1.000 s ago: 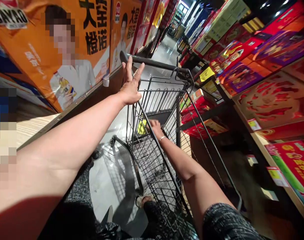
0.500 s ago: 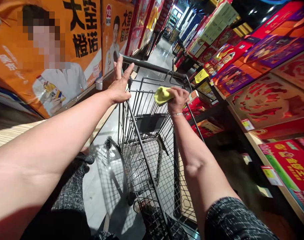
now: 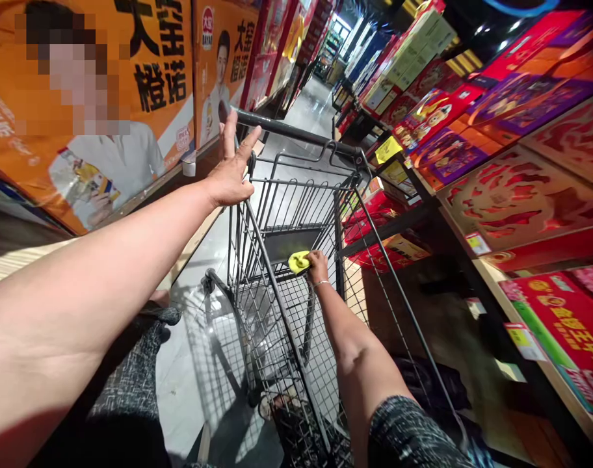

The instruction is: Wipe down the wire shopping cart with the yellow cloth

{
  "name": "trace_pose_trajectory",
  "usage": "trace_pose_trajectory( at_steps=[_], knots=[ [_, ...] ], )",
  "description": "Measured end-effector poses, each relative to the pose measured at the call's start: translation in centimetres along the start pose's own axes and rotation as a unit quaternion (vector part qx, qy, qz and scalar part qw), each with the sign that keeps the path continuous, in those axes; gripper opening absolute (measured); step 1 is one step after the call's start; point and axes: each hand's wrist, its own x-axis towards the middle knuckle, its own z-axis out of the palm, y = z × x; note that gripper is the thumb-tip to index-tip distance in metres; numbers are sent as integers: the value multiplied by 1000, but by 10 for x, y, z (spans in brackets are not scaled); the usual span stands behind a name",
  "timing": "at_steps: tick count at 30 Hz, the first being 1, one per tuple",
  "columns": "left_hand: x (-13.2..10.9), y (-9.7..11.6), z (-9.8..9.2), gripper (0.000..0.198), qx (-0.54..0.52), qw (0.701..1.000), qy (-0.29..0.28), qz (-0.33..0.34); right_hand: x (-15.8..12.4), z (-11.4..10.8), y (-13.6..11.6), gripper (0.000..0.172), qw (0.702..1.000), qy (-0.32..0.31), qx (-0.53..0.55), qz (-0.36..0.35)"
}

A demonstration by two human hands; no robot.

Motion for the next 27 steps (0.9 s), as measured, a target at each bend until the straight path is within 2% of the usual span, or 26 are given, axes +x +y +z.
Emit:
trace_pose_trajectory(
  at_steps=[2, 6, 7, 9, 11, 14, 15, 16, 18, 20, 22, 25, 27],
  knots=[
    [0, -1, 0, 112, -10, 1000, -2, 9, 33, -26, 0, 24, 996, 76, -26, 34],
    [-1, -1, -2, 113, 5, 1000, -9, 14, 119, -89, -7, 28, 975, 212, -54, 45],
    [-1, 0, -2, 114, 12, 1000, -13, 14, 134, -98, -10, 28, 964, 252, -67, 42],
    [-1, 2, -2, 114, 23, 1000, -16, 10, 145, -102, -17, 31, 953, 283, -103, 47],
    [-1, 3, -2, 113, 27, 1000, -13, 3, 131, -87, -25, 41, 955, 233, -165, 80],
    [-2, 6, -2, 111, 33, 999, -6, -7, 77, -45, -32, 58, 948, 27, -284, 143],
    [-2, 7, -2, 111, 34, 999, -4, -11, 56, -33, -32, 57, 937, -46, -312, 150],
    [-2, 8, -2, 110, 35, 999, -3, -14, 38, -25, -32, 53, 929, -94, -323, 152],
    [-3, 9, -1, 109, 36, 999, 0, -17, 14, -22, -28, 43, 919, -150, -333, 146],
    [-3, 9, -1, 109, 36, 999, 2, -16, 14, -41, -25, 39, 915, -158, -344, 142],
    [-4, 10, -1, 108, 32, 999, 5, -17, 35, -79, -26, 41, 910, -121, -376, 123],
    [-5, 12, -1, 104, 20, 1000, 7, -22, 85, -143, -30, 40, 894, 17, -446, 44],
    [-5, 12, -1, 100, 15, 1000, 9, -16, 112, -171, -30, 43, 884, 90, -459, 1]
  ],
)
